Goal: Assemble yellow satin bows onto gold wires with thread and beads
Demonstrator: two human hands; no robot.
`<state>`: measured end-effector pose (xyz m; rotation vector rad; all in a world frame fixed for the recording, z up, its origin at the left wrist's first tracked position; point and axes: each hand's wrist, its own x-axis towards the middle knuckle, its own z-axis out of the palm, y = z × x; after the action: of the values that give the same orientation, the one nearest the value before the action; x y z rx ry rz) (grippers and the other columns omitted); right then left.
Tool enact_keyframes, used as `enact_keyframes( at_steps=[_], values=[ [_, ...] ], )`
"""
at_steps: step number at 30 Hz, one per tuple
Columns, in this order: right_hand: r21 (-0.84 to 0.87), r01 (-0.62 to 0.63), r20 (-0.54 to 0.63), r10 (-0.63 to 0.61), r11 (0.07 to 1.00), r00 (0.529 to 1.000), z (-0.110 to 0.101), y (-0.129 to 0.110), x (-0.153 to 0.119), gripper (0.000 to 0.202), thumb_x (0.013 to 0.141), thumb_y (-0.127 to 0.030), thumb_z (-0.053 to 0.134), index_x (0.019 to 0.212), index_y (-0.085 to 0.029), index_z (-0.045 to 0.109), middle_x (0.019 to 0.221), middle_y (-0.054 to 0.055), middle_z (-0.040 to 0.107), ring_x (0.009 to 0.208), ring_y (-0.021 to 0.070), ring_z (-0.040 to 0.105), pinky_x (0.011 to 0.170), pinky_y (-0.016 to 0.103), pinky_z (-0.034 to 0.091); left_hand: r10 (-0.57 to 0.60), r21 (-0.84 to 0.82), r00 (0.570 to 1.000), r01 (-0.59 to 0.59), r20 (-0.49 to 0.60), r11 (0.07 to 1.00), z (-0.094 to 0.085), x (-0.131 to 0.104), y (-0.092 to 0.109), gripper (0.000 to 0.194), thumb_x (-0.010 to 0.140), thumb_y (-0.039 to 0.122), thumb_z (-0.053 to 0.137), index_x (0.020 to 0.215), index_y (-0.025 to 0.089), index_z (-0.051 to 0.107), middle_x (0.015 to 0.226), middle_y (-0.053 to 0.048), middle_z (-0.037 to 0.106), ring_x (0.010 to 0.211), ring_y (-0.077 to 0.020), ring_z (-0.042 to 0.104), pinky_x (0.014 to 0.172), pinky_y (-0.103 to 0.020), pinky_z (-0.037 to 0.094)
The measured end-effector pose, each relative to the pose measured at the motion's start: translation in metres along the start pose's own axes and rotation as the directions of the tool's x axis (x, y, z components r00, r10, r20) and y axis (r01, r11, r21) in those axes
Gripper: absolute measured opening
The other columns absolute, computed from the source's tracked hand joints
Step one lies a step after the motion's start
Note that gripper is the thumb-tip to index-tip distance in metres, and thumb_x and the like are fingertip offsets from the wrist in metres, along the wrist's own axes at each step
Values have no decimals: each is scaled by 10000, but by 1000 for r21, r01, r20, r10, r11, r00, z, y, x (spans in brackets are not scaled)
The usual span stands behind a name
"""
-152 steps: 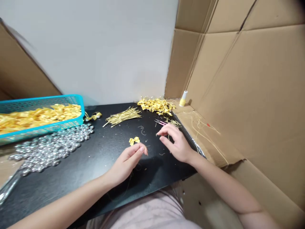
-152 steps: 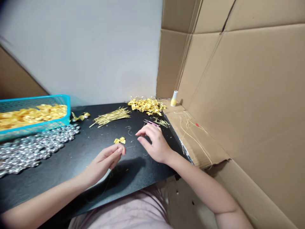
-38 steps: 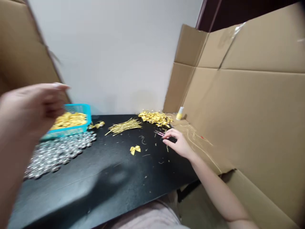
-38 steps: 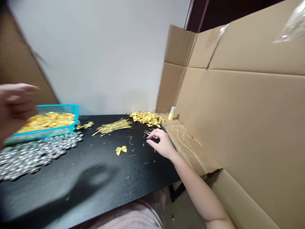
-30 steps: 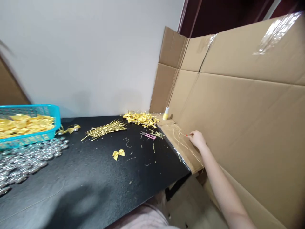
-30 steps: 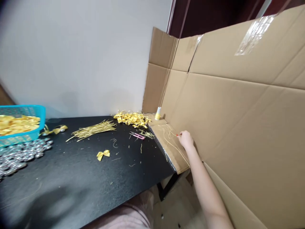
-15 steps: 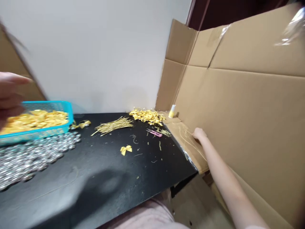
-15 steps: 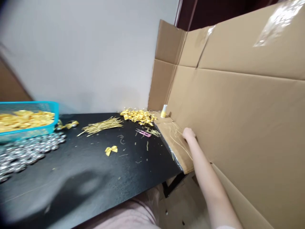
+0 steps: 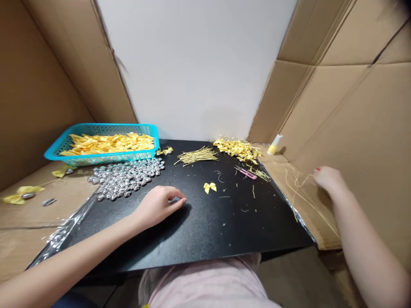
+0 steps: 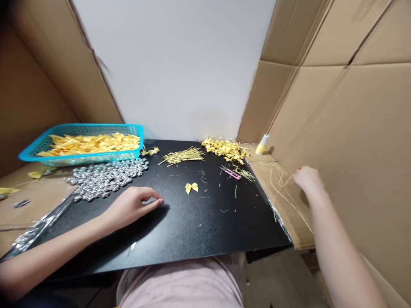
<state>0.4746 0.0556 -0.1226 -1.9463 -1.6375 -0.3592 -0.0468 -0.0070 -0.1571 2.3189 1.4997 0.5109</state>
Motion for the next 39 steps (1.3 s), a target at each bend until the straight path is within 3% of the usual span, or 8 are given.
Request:
enact_keyframes(
  at_steps=[4,9,14,20,27,33,36,39],
  values=[
    [-14,-91,-19,91,996,996,-9,-30,-6,291,814,-191,526,566,-265,392,480,-3,379,427,155,363,548,364,319,33,201,994,-53,100,978,10,8,7,278,890,318,493,870,217,751,890,-54,742,825,-219,668,699,-278,432],
    [79,-43,9,43,996,999,-7,-78,-22,135,835,-287,479,720,-228,516,615,48,553,560,202,496,593,334,358,12,399,983,-86,184,913,14,15,16,308,933,308,440,887,203,726,893,-66,729,834,-230,684,636,-269,433],
    [171,17,25,-21,985,999,-7,-103,-33,154,848,-318,469,775,-203,541,683,67,622,611,202,546,601,312,374,4,553,974,-131,225,823,14,22,31,292,934,206,409,831,141,675,830,-114,693,755,-246,683,600,-286,448],
    [262,99,9,-105,960,994,-12,-127,-43,232,875,-373,463,750,-195,541,647,43,605,546,156,489,555,284,335,21,598,970,-165,241,784,21,25,37,277,852,13,376,843,114,634,779,-145,665,736,-262,681,620,-322,491],
    [353,181,111,-233,918,966,-11,-162,-53,201,890,-328,439,744,-203,498,670,38,594,581,168,507,577,280,334,6,615,977,-140,215,776,23,24,31,274,915,117,349,866,114,619,798,-136,664,725,-263,676,591,-314,464],
    [595,145,298,-385,790,873,0,-195,-71,223,903,-272,391,713,-204,484,679,10,595,639,157,551,629,276,387,-56,375,986,-6,154,927,12,28,22,180,864,212,458,810,177,627,828,-70,691,727,-202,645,615,-259,404],
    [763,50,357,-484,645,799,19,-219,-90,252,912,-224,346,696,-205,473,676,-1,597,666,144,565,668,275,424,-57,107,991,44,123,993,5,31,10,190,837,299,503,785,186,647,704,-30,655,640,-177,578,579,-248,360],
    [860,-63,391,-574,507,720,45,-246,-106,271,921,-233,365,676,-205,478,662,-4,602,658,136,568,688,279,445,-100,-253,991,118,84,960,0,33,-2,325,807,467,546,763,165,657,623,-7,595,560,-145,492,527,-229,315]
  ],
)
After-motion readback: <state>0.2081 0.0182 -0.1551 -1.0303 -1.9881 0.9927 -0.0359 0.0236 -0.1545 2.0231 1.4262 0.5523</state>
